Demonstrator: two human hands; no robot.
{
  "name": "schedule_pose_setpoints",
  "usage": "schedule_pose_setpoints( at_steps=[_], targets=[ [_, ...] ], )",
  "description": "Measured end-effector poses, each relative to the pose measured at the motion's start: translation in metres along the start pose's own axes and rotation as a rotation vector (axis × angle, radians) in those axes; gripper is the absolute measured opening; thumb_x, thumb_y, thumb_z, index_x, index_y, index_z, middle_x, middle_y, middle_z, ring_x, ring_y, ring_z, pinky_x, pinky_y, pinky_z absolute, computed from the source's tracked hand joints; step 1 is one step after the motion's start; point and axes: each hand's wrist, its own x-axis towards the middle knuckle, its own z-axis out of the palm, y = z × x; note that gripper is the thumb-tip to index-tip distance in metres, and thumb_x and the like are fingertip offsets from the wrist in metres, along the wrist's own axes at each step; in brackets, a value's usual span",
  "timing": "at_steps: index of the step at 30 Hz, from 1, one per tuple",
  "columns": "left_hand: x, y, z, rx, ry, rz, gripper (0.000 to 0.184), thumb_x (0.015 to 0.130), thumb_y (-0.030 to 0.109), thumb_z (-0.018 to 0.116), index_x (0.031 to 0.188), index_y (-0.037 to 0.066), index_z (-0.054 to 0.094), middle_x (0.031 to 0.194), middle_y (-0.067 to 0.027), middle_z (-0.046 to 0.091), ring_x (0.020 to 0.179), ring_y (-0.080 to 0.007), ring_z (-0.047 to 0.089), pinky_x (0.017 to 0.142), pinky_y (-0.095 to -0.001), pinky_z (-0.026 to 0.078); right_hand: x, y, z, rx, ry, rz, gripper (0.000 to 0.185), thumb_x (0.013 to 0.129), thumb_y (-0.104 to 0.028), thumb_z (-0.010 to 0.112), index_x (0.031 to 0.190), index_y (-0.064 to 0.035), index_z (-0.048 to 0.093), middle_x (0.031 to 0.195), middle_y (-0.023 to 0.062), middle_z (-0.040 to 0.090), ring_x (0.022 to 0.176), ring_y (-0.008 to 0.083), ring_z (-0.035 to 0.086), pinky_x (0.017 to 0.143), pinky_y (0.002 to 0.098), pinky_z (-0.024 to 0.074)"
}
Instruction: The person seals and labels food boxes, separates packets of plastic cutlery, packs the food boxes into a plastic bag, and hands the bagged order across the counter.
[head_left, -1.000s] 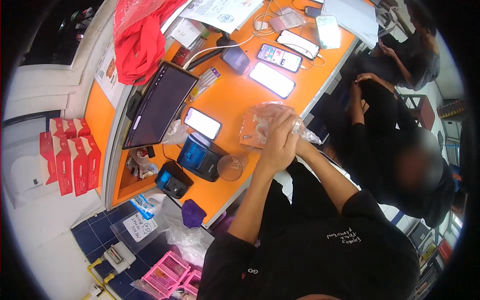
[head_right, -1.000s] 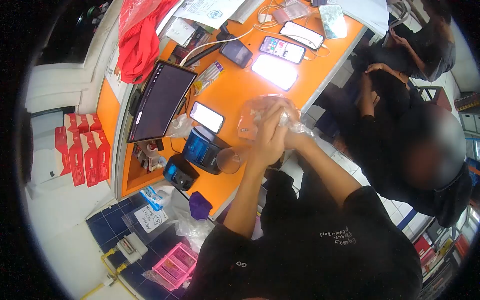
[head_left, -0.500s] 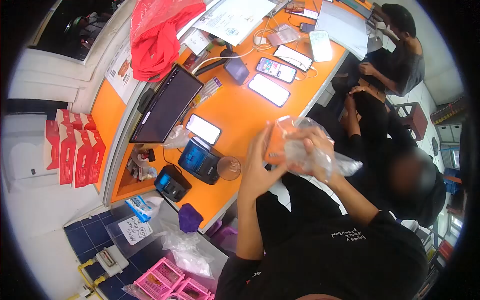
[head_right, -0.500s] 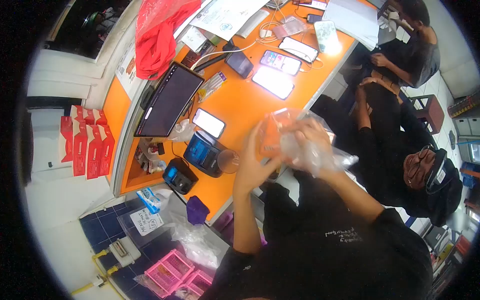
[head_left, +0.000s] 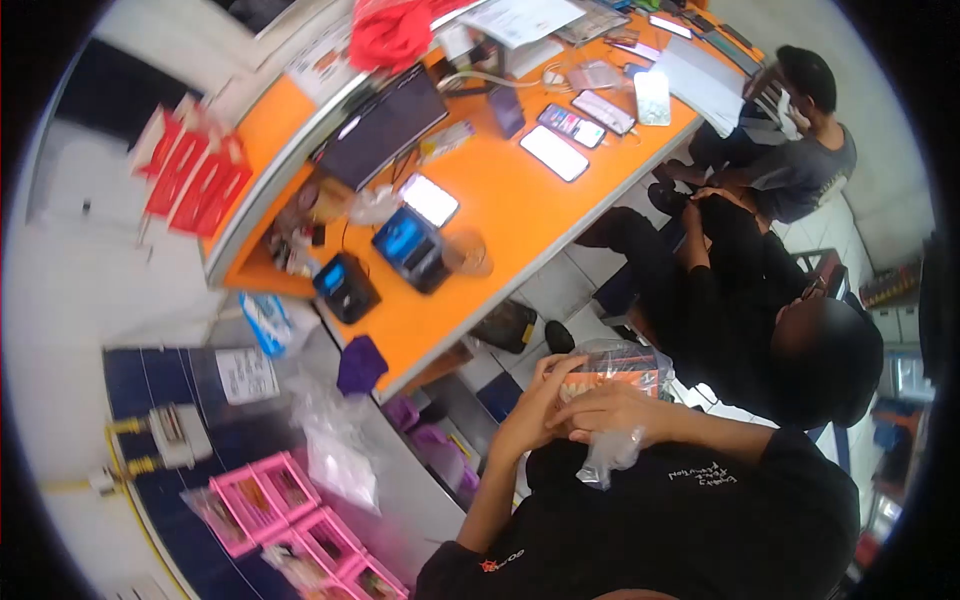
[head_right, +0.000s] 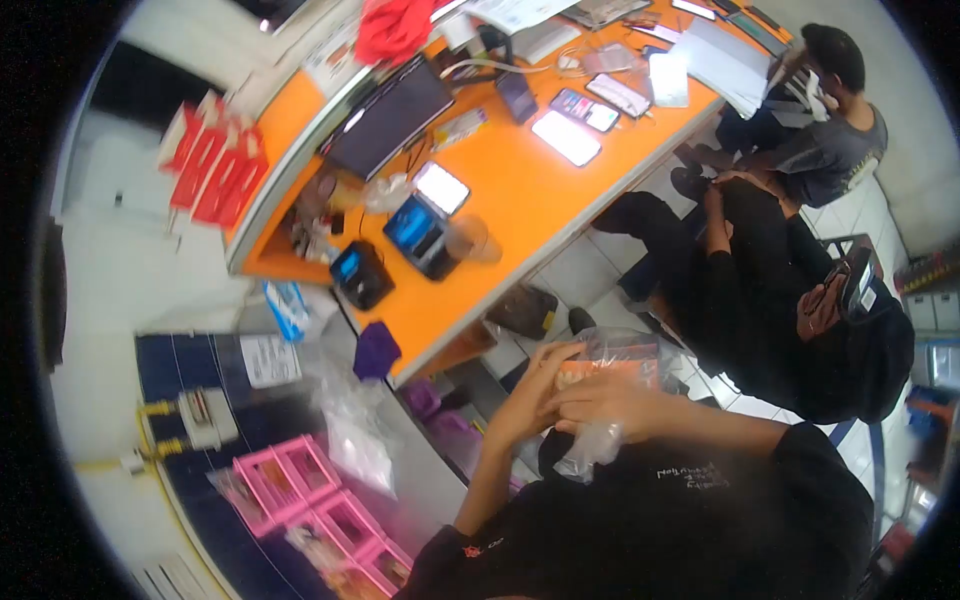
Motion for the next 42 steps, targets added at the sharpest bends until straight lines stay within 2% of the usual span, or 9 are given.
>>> schedule_pose_setpoints(
  at_steps=[6,13,18,20,23,25,33,38,42],
  targets=[
    [-0.141,0.011,0.066,-0.04,0.298,-0.125,0.141,0.058,0.02,0.102,0.171,0.011,0.019,0.156,-0.0236,0.043,0.147,-0.0352,0.042,0.121,-0.0414,0.039,-0.056,-0.003,0.099,0.44,-0.422,0.002,0.019,0.101,-0.022,0.063,0.108,-0.0052,0.069,0.108,0.014,0.072,0.103,0.0349,0.07,0.093,0.0496,0.0534],
    [-0.327,-0.011,0.243,-0.232,1.13,-0.328,0.135,0.053,0.03,0.104,0.161,0.003,0.027,0.16,-0.0238,0.035,0.148,-0.042,0.04,0.123,-0.0475,0.037,-0.014,-0.109,0.22,-0.07,-0.881,-0.424,0.026,0.083,-0.036,0.072,0.084,-0.0091,0.072,0.082,0.0128,0.068,0.083,0.0356,0.068,0.077,0.048,0.0522],
    [-0.38,-0.048,0.355,-0.364,1.827,-0.377,0.129,0.055,0.024,0.104,0.157,-0.001,0.029,0.152,-0.0219,0.039,0.144,-0.0373,0.044,0.12,-0.0479,0.041,0.035,-0.265,0.35,-0.407,-1.624,-0.511,0.046,0.07,-0.053,0.079,0.092,-0.0119,0.076,0.098,0.0115,0.076,0.099,0.0326,0.073,0.084,0.0582,0.0506],
    [-0.389,-0.06,0.381,-0.303,2.173,-0.59,0.131,0.056,0.027,0.106,0.156,-0.003,0.028,0.153,-0.0231,0.037,0.143,-0.0378,0.044,0.119,-0.0478,0.041,-0.001,-0.214,0.421,-0.018,-1.08,-0.865,0.043,0.078,-0.049,0.073,0.1,-0.012,0.075,0.092,0.0108,0.076,0.096,0.0341,0.074,0.085,0.0605,0.0491],
    [-0.404,-0.083,0.386,-0.026,2.243,-0.917,0.128,0.056,0.033,0.107,0.152,-0.004,0.032,0.149,-0.0247,0.039,0.138,-0.0411,0.046,0.117,-0.0494,0.04,-0.028,-0.206,0.502,0.182,-0.855,-0.981,0.037,0.088,-0.04,0.065,0.109,-0.0117,0.075,0.088,0.0117,0.075,0.09,0.0337,0.074,0.083,0.0566,0.0509],
    [-0.414,-0.09,0.382,0.088,2.385,-0.989,0.124,0.056,0.035,0.107,0.15,-0.003,0.036,0.147,-0.025,0.041,0.137,-0.042,0.046,0.116,-0.0499,0.04,-0.028,-0.229,0.52,0.591,-1.157,-0.277,0.026,0.094,-0.024,0.06,0.108,-0.0088,0.075,0.089,0.0153,0.074,0.085,0.0322,0.074,0.077,0.0484,0.0534],
    [-0.418,-0.09,0.378,0.115,2.204,-1.067,0.104,0.069,0.037,0.097,0.151,0.002,0.044,0.153,-0.0202,0.045,0.141,-0.0449,0.041,0.117,-0.0575,0.033,-0.053,-0.244,0.516,0.503,-1.002,0.024,0.017,0.093,-0.005,0.061,0.106,0.0017,0.071,0.086,0.0178,0.073,0.083,0.0366,0.072,0.076,0.0461,0.0549],
    [-0.406,-0.092,0.377,0.355,2.039,-1.306,0.101,0.076,0.033,0.09,0.16,0.006,0.04,0.163,-0.027,0.034,0.153,-0.0528,0.024,0.121,-0.0715,0.022,-0.072,-0.237,0.525,0.595,-0.768,-0.519,0.032,0.1,-0.013,0.062,0.129,-0.0003,0.064,0.13,0.0193,0.069,0.116,0.0345,0.068,0.095,0.0391,0.0546],
    [-0.414,-0.082,0.366,-0.042,2.173,-1.007,0.096,0.081,0.03,0.083,0.162,0.006,0.038,0.17,-0.0243,0.027,0.161,-0.0472,0.015,0.122,-0.0755,0.013,-0.057,-0.225,0.525,0.865,-1.179,-0.191,0.042,0.099,-0.022,0.069,0.136,-0.003,0.061,0.15,0.018,0.057,0.136,0.0377,0.056,0.112,0.0434,0.0459]
  ],
)
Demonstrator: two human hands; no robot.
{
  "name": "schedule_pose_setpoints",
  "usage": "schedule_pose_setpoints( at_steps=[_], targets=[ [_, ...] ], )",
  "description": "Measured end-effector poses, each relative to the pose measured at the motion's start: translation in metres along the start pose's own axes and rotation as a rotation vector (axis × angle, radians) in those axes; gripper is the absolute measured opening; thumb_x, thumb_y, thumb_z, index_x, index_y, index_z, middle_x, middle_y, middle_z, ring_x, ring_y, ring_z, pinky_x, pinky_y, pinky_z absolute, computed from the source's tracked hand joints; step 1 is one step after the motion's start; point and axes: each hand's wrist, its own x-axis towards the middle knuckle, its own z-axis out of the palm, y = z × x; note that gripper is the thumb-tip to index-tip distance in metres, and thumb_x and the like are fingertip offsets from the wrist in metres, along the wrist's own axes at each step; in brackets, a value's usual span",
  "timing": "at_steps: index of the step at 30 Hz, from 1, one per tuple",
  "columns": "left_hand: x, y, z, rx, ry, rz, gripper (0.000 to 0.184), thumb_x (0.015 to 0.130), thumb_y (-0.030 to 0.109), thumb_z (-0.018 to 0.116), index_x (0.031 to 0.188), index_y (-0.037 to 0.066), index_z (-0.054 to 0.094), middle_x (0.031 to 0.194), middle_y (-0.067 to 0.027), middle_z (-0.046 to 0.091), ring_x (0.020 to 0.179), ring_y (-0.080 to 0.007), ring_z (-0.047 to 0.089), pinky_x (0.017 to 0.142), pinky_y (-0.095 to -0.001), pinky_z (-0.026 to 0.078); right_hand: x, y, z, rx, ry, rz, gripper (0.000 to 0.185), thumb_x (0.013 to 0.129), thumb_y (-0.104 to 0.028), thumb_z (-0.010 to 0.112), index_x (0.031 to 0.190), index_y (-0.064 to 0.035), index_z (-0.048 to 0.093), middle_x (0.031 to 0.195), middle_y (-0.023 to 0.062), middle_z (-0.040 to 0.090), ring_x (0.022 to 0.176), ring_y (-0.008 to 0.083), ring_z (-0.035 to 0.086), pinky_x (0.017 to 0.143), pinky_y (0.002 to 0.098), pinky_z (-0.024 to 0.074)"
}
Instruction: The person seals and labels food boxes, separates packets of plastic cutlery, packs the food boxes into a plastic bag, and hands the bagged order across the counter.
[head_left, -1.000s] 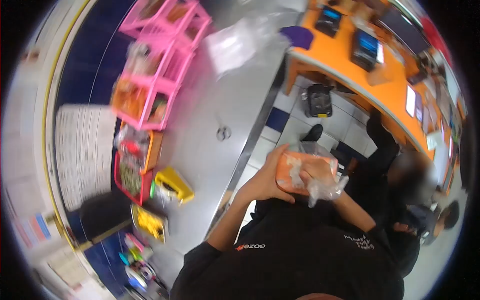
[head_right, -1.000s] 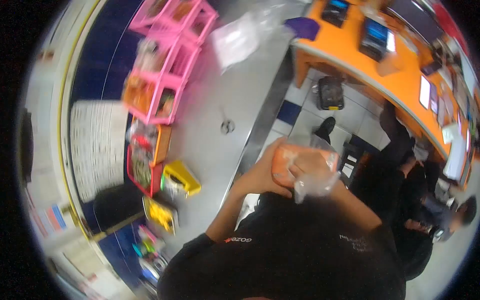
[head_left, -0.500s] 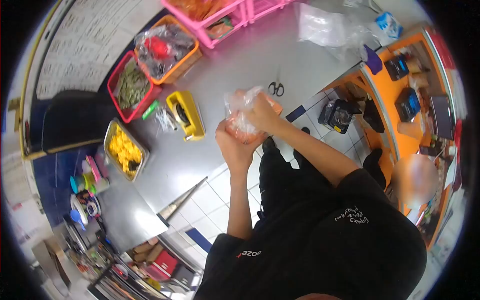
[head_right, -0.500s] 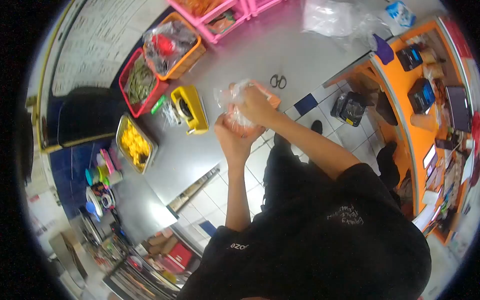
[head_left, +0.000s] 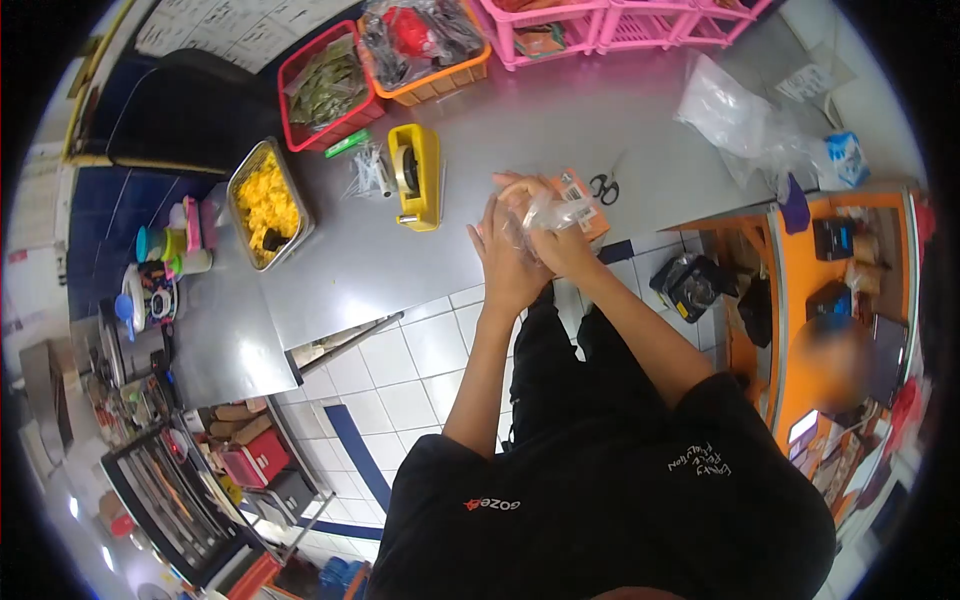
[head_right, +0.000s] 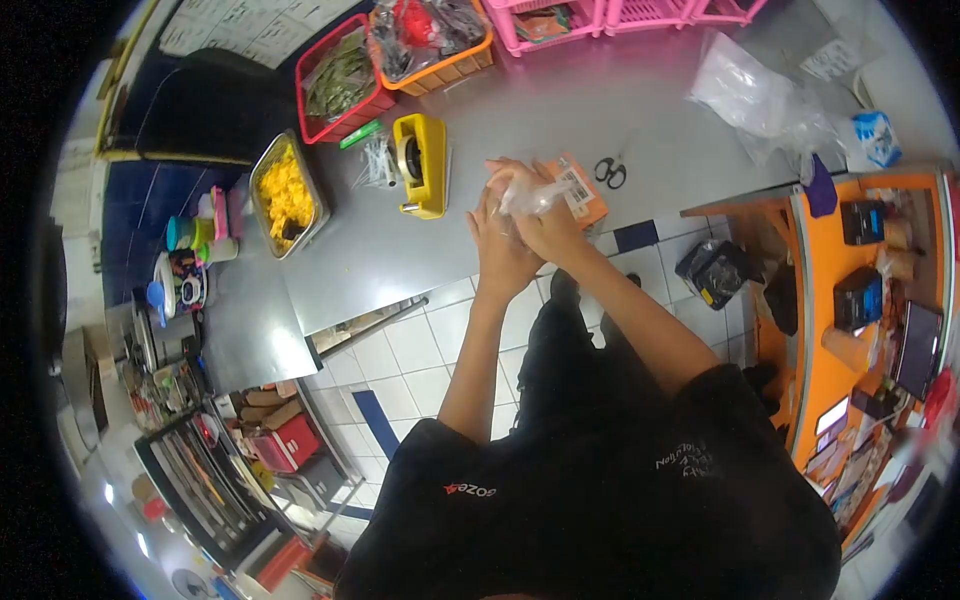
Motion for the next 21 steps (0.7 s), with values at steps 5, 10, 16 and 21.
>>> schedule_pose_setpoints(
  at_steps=[5,10,16,21],
  targets=[
    [0.007,-0.005,0.011,-0.126,0.141,0.226,0.09,0.078,0.023,0.086,0.155,0.004,0.044,0.164,-0.023,0.036,0.154,-0.044,0.03,0.123,-0.0638,0.021,0.0,-0.043,0.017,-0.648,-0.064,-0.086,0.085,0.091,-0.032,0.083,0.16,-0.0066,0.04,0.166,0.0254,0.037,0.158,0.0343,0.031,0.127,0.0529,0.0252],
    [0.011,-0.004,0.014,-0.339,0.203,0.106,0.073,0.082,0.029,0.086,0.142,0.001,0.056,0.146,-0.0212,0.052,0.136,-0.0407,0.048,0.116,-0.0559,0.036,0.011,-0.059,-0.025,-0.009,-0.15,0.184,0.121,0.076,-0.028,0.095,0.168,-0.0063,0.02,0.168,0.0243,0.032,0.157,0.0364,0.031,0.127,0.0504,0.0262],
    [0.004,-0.003,0.003,-0.589,-0.047,-0.266,0.042,0.105,0.03,0.065,0.135,0.001,0.065,0.11,-0.0226,0.07,0.11,-0.0375,0.064,0.1,-0.0473,0.049,-0.034,-0.025,-0.052,-0.48,-0.364,-0.07,0.128,0.072,-0.007,0.095,0.17,-0.0046,0.013,0.165,0.017,0.037,0.154,0.0326,0.036,0.125,0.0438,0.0339],
    [0.04,0.036,-0.039,-0.417,-0.399,-0.004,0.044,0.112,0.026,0.047,0.145,0.0,0.059,0.139,-0.0205,0.062,0.123,-0.0313,0.061,0.105,-0.0404,0.048,-0.022,0.014,-0.022,-0.392,-0.07,0.008,0.073,0.077,-0.026,0.087,0.139,-0.0027,0.058,0.135,0.0155,0.063,0.133,0.0304,0.056,0.113,0.0438,0.0443]
  ],
)
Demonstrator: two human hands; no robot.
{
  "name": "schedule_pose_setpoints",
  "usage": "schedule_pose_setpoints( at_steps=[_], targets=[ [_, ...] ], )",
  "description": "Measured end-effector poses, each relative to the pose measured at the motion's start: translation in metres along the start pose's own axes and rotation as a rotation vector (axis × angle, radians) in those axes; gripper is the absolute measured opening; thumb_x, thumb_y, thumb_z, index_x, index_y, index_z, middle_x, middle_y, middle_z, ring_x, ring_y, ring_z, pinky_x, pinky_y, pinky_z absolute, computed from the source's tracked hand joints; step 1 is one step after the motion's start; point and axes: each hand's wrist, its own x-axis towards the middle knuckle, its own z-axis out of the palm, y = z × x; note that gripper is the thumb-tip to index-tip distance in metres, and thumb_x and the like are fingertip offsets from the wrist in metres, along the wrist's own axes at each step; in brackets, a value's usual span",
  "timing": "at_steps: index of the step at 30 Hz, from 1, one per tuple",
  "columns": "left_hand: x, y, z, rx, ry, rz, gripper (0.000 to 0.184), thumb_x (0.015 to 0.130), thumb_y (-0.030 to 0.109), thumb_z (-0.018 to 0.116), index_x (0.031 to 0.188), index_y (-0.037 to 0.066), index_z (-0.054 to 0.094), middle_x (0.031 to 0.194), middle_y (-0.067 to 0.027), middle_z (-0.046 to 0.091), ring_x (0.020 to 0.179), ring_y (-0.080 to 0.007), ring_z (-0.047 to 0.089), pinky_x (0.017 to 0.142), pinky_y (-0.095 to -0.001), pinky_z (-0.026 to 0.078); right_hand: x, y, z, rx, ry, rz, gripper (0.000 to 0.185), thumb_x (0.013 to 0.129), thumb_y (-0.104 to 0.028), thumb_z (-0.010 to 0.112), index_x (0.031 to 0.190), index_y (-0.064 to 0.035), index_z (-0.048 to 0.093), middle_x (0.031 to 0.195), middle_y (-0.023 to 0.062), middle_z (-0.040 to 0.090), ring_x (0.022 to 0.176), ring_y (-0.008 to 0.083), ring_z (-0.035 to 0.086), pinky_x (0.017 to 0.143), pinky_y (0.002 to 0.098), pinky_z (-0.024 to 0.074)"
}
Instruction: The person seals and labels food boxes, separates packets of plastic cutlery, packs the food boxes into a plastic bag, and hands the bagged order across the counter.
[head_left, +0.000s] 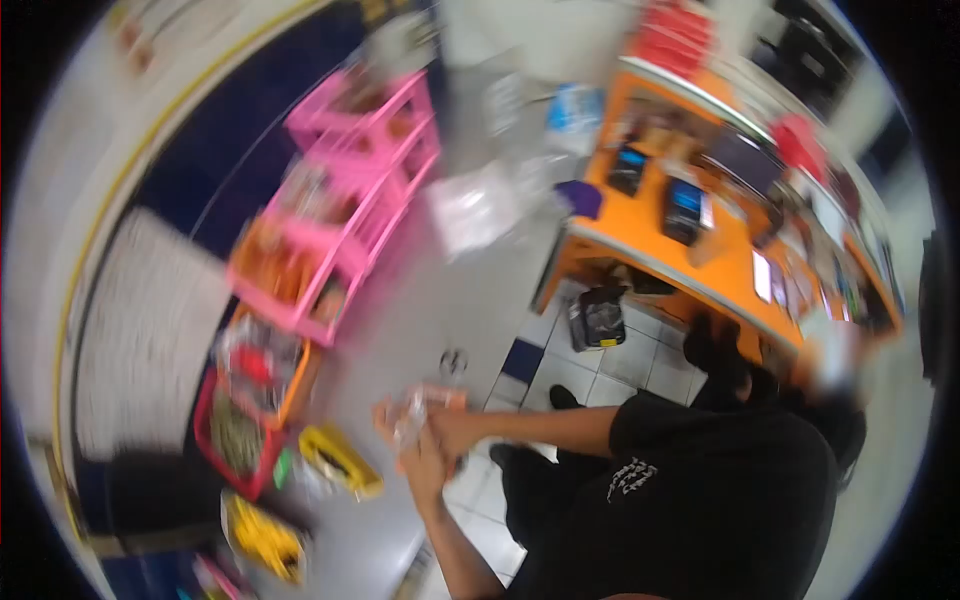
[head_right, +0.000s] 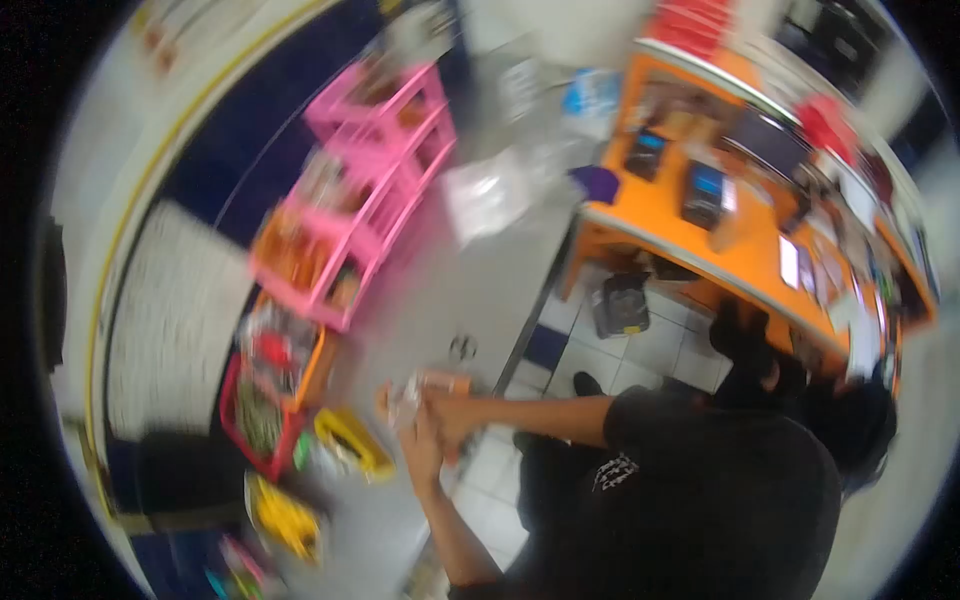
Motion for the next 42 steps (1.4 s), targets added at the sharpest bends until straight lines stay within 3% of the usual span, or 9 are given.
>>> schedule_pose_setpoints(
  at_steps=[6,9,12,14,18,22,24,36,42],
  targets=[
    [0.025,0.003,-0.006,0.031,-0.068,0.191,0.056,0.109,0.024,0.059,0.156,-0.001,0.045,0.157,-0.017,0.046,0.136,-0.0322,0.053,0.109,-0.0384,0.046,0.015,0.0,0.037,0.014,0.47,0.073,0.057,0.086,-0.034,0.076,0.13,-0.0007,0.062,0.125,0.0224,0.065,0.12,0.0382,0.061,0.108,0.0454,0.0465],
    [-0.011,-0.021,-0.028,-0.077,-0.112,-0.034,0.093,0.092,0.02,0.083,0.165,0.002,0.03,0.164,-0.019,0.035,0.146,-0.0326,0.043,0.115,-0.0417,0.044,0.007,0.001,0.046,-0.319,0.52,0.069,0.054,0.086,-0.03,0.076,0.128,0.0016,0.065,0.122,0.0232,0.07,0.12,0.0382,0.065,0.105,0.0477,0.0514],
    [-0.033,-0.041,-0.04,0.384,0.088,0.209,0.123,0.074,0.014,0.098,0.168,0.002,0.02,0.16,-0.02,0.037,0.138,-0.0327,0.052,0.114,-0.0423,0.045,0.002,-0.012,0.04,-0.237,0.443,0.217,0.045,0.074,-0.031,0.08,0.108,-0.0015,0.074,0.118,0.0181,0.072,0.124,0.039,0.063,0.106,0.0512,0.0498],
    [-0.034,-0.042,-0.04,0.229,-0.006,0.06,0.113,0.071,0.015,0.1,0.161,-0.001,0.034,0.151,-0.0189,0.049,0.127,-0.0299,0.06,0.112,-0.0412,0.046,0.007,0.013,0.044,-0.32,0.597,-0.087,0.037,0.072,-0.027,0.079,0.1,-0.0035,0.075,0.112,0.0145,0.072,0.123,0.038,0.062,0.108,0.0516,0.0477],
    [-0.036,-0.068,-0.037,0.05,-0.02,-0.199,0.067,0.076,0.014,0.094,0.128,-0.004,0.055,0.126,-0.012,0.062,0.12,-0.0246,0.061,0.11,-0.0412,0.047,0.014,-0.035,0.037,-0.293,0.531,0.024,0.026,0.071,-0.018,0.077,0.094,-0.0059,0.072,0.107,0.0121,0.07,0.118,0.0343,0.062,0.115,0.051,0.0425],
    [-0.04,-0.071,-0.03,0.048,0.034,-0.327,0.055,0.084,0.015,0.086,0.127,-0.005,0.057,0.119,-0.0131,0.066,0.11,-0.0239,0.064,0.098,-0.04,0.051,0.024,-0.066,0.05,-0.301,0.618,0.118,0.023,0.072,-0.014,0.075,0.094,-0.0088,0.073,0.094,0.0059,0.07,0.111,0.0256,0.064,0.123,0.0503,0.0343],
    [-0.04,-0.073,-0.024,0.083,0.092,-0.158,0.046,0.089,0.015,0.079,0.125,-0.006,0.058,0.118,-0.0155,0.068,0.106,-0.0223,0.065,0.088,-0.0375,0.052,0.026,-0.062,0.06,-0.316,0.65,0.126,0.022,0.072,-0.014,0.075,0.093,-0.0094,0.073,0.092,0.0046,0.071,0.111,0.0248,0.064,0.124,0.0511,0.0336],
    [-0.04,-0.07,-0.025,0.096,0.051,-0.288,0.027,0.092,0.013,0.074,0.104,-0.009,0.067,0.097,-0.0152,0.074,0.093,-0.0204,0.068,0.077,-0.0377,0.053,0.029,-0.051,0.063,-0.371,0.549,0.127,0.024,0.07,-0.013,0.076,0.094,-0.0106,0.071,0.096,0.0051,0.072,0.114,0.0238,0.064,0.124,0.0494,0.0327],
    [-0.042,-0.09,-0.02,0.165,0.147,-0.153,0.037,0.088,0.012,0.078,0.116,-0.006,0.064,0.114,-0.0171,0.07,0.104,-0.0203,0.065,0.086,-0.0388,0.053,0.031,-0.044,0.06,-0.085,0.626,0.08,0.02,0.07,-0.005,0.075,0.086,-0.0115,0.065,0.1,0.008,0.069,0.113,0.0279,0.065,0.122,0.052,0.0325]
  ],
)
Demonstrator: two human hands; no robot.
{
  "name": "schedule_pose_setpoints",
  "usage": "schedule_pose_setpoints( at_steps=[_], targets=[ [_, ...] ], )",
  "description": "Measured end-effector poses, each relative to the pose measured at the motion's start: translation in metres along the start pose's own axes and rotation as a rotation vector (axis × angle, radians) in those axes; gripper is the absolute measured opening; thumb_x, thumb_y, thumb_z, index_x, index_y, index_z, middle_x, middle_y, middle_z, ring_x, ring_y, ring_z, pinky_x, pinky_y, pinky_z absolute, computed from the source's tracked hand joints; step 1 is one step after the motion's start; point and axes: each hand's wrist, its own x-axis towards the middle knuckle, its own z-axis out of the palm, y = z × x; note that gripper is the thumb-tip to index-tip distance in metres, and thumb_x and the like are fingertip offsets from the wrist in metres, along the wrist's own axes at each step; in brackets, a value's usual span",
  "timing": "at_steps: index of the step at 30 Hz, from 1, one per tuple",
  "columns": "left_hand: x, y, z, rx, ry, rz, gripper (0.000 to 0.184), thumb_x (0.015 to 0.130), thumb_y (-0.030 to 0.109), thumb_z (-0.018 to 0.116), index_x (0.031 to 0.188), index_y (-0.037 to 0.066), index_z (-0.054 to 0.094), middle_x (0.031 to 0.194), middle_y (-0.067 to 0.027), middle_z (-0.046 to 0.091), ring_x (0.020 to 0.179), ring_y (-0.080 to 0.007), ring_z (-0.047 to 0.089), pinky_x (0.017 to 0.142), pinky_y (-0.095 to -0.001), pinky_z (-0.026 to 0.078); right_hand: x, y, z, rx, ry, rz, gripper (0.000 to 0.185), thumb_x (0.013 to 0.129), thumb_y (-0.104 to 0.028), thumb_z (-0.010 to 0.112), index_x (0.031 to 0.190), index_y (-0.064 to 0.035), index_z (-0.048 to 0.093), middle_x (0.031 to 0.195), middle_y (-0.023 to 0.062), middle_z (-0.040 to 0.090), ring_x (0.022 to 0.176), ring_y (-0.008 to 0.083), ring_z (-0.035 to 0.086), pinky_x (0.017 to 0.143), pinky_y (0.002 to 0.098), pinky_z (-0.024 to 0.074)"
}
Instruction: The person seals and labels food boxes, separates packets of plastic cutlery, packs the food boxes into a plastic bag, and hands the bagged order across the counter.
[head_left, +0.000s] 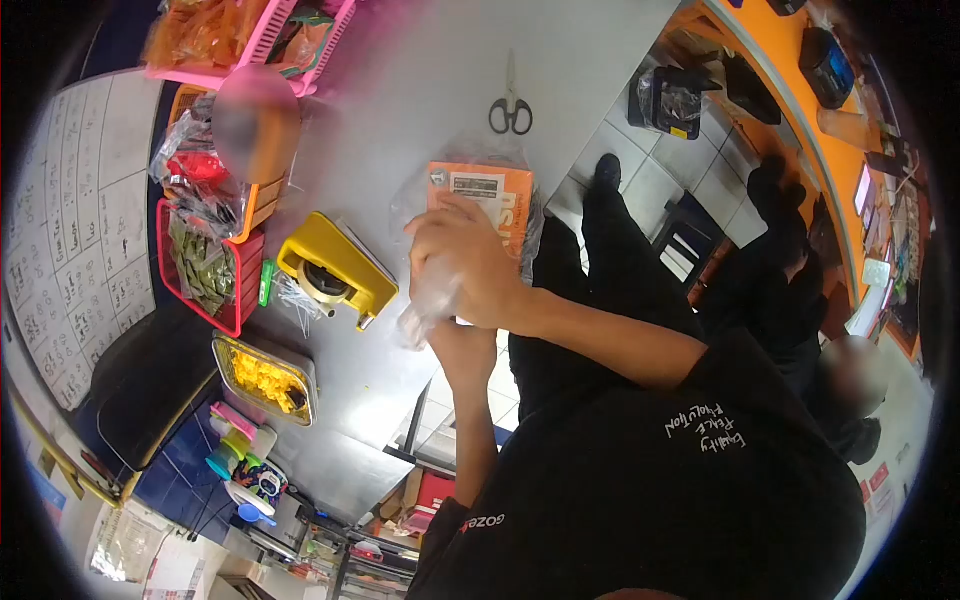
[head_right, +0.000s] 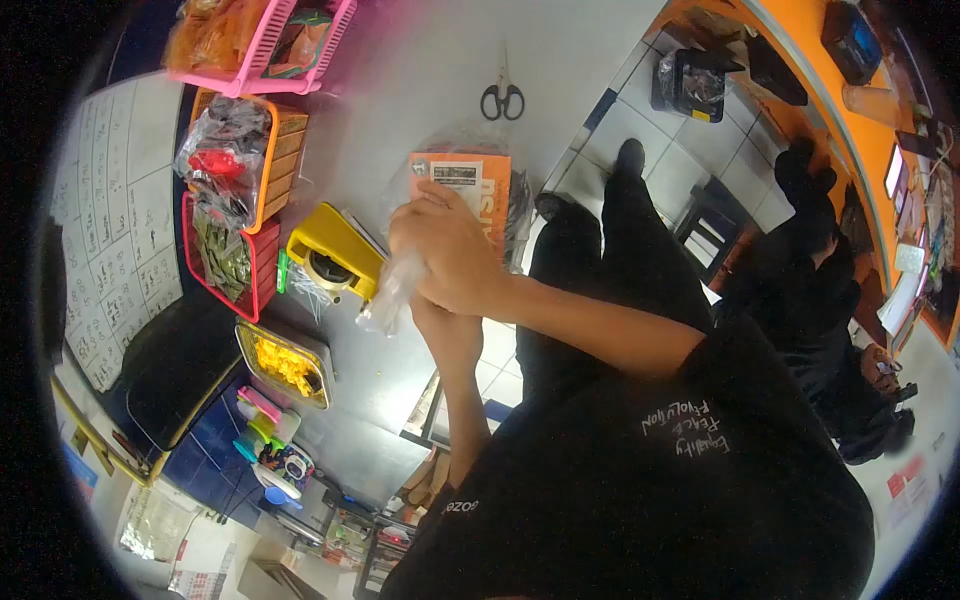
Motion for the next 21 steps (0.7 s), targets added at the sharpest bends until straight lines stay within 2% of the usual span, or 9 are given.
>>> schedule_pose_setpoints(
  at_steps=[3,5,7,9,12,13,15,17,21],
  targets=[
    [-0.01,0.0,0.011,-0.043,0.06,-0.029,0.068,0.083,0.006,0.082,0.141,-0.001,0.048,0.141,-0.0167,0.055,0.121,-0.0234,0.058,0.101,-0.0453,0.051,0.008,0.003,-0.002,0.137,0.013,-0.048,0.02,0.077,-0.003,0.071,0.097,-0.0075,0.071,0.094,0.0074,0.071,0.108,0.0239,0.067,0.114,0.0438,0.0436],
    [-0.016,0.006,0.019,-0.079,0.102,-0.057,0.099,0.079,0.002,0.085,0.162,0.005,0.031,0.162,-0.0155,0.038,0.137,-0.0281,0.05,0.113,-0.0521,0.047,0.009,0.007,0.006,0.512,0.087,0.307,0.023,0.084,-0.001,0.061,0.105,-0.0034,0.072,0.092,0.0089,0.071,0.091,0.0202,0.067,0.089,0.0374,0.05],
    [-0.023,0.022,0.03,0.041,0.163,-0.004,0.115,0.081,0.003,0.085,0.17,0.004,0.012,0.172,-0.0178,0.02,0.151,-0.0347,0.038,0.12,-0.0527,0.041,0.02,-0.003,0.008,0.693,0.197,0.424,0.03,0.09,0.0,0.053,0.113,0.0,0.072,0.091,0.0104,0.072,0.075,0.0167,0.065,0.066,0.0332,0.0518],
    [-0.045,0.034,0.054,-0.038,0.171,-0.076,0.116,0.085,0.004,0.083,0.169,-0.001,0.004,0.176,-0.0207,0.004,0.16,-0.0381,0.022,0.126,-0.0515,0.032,0.03,-0.002,0.007,0.602,0.1,0.411,0.032,0.091,-0.002,0.052,0.117,-0.0007,0.071,0.09,0.0105,0.073,0.074,0.0155,0.065,0.066,0.0346,0.0519],
    [-0.072,0.042,0.067,-0.569,0.011,-0.019,0.112,0.088,0.009,0.083,0.167,-0.007,0.005,0.175,-0.0246,0.005,0.16,-0.0381,0.024,0.128,-0.0508,0.027,0.053,-0.015,-0.002,0.442,-0.465,0.19,0.032,0.094,-0.005,0.055,0.123,-0.0006,0.067,0.086,0.0127,0.07,0.075,0.0205,0.065,0.069,0.0371,0.0507],
    [-0.073,0.034,0.056,-0.363,-0.066,-0.005,0.11,0.088,0.012,0.083,0.166,-0.006,0.009,0.173,-0.0249,0.012,0.157,-0.0375,0.028,0.127,-0.0504,0.028,0.058,-0.017,-0.007,0.359,-0.722,0.082,0.032,0.095,-0.006,0.056,0.125,-0.0004,0.065,0.085,0.0138,0.069,0.076,0.0232,0.065,0.071,0.0381,0.05],
    [-0.064,0.035,0.029,-0.394,0.036,-0.153,0.103,0.082,0.02,0.09,0.157,-0.006,0.024,0.157,-0.0245,0.033,0.147,-0.0385,0.04,0.125,-0.0473,0.029,0.062,-0.012,-0.009,0.247,-0.812,0.046,0.031,0.094,-0.009,0.058,0.122,-0.0001,0.065,0.087,0.018,0.069,0.077,0.0283,0.065,0.073,0.0409,0.0504],
    [-0.029,0.005,-0.01,-0.092,0.302,0.05,0.123,0.067,0.03,0.102,0.157,-0.004,0.024,0.151,-0.022,0.036,0.147,-0.0358,0.037,0.123,-0.0475,0.032,0.067,-0.011,-0.011,0.125,-0.9,-0.007,0.03,0.092,-0.012,0.061,0.12,0.0002,0.066,0.089,0.0222,0.069,0.079,0.0334,0.066,0.075,0.0438,0.0507],
    [0.09,-0.01,-0.071,0.059,-0.166,0.401,0.123,0.051,0.041,0.106,0.152,0.002,0.047,0.158,-0.022,0.038,0.149,-0.0404,0.037,0.124,-0.0515,0.034,0.059,-0.004,-0.004,0.094,-0.949,-0.069,0.029,0.095,-0.011,0.059,0.12,0.0001,0.067,0.097,0.0248,0.07,0.089,0.0368,0.068,0.083,0.0459,0.0512]
  ],
)
